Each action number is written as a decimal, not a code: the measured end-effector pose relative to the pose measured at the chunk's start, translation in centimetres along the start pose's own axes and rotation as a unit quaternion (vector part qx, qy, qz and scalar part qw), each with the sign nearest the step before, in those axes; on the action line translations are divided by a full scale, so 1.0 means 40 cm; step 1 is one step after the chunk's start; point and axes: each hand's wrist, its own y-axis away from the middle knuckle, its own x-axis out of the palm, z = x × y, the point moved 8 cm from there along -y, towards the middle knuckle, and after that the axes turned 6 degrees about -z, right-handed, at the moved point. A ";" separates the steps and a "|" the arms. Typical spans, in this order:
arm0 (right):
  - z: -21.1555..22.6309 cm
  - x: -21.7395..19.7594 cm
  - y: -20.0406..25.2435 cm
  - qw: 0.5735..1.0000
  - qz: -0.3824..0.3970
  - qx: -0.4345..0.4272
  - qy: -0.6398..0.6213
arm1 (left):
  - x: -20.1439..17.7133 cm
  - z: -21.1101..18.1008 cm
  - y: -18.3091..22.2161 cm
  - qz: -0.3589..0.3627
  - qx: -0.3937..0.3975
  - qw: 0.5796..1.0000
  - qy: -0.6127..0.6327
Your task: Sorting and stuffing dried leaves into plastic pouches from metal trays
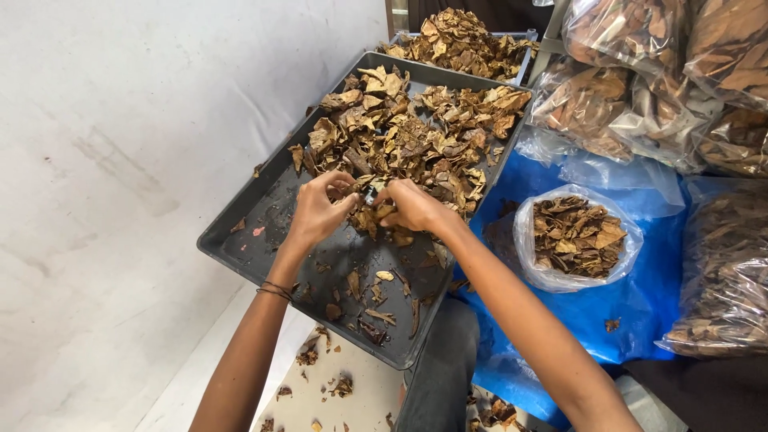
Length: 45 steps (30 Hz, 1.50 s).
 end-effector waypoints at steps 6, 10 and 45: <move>-0.002 0.029 -0.010 0.978 0.013 -0.053 0.202 | 0.003 0.031 0.015 0.016 0.004 0.999 -0.035; -0.064 0.054 -0.039 0.991 -0.010 -0.030 0.127 | 0.019 0.080 0.011 0.032 -0.001 0.993 -0.111; -0.005 -0.051 0.110 0.967 0.111 -0.006 0.229 | 0.196 0.067 0.038 0.097 0.234 0.848 -0.465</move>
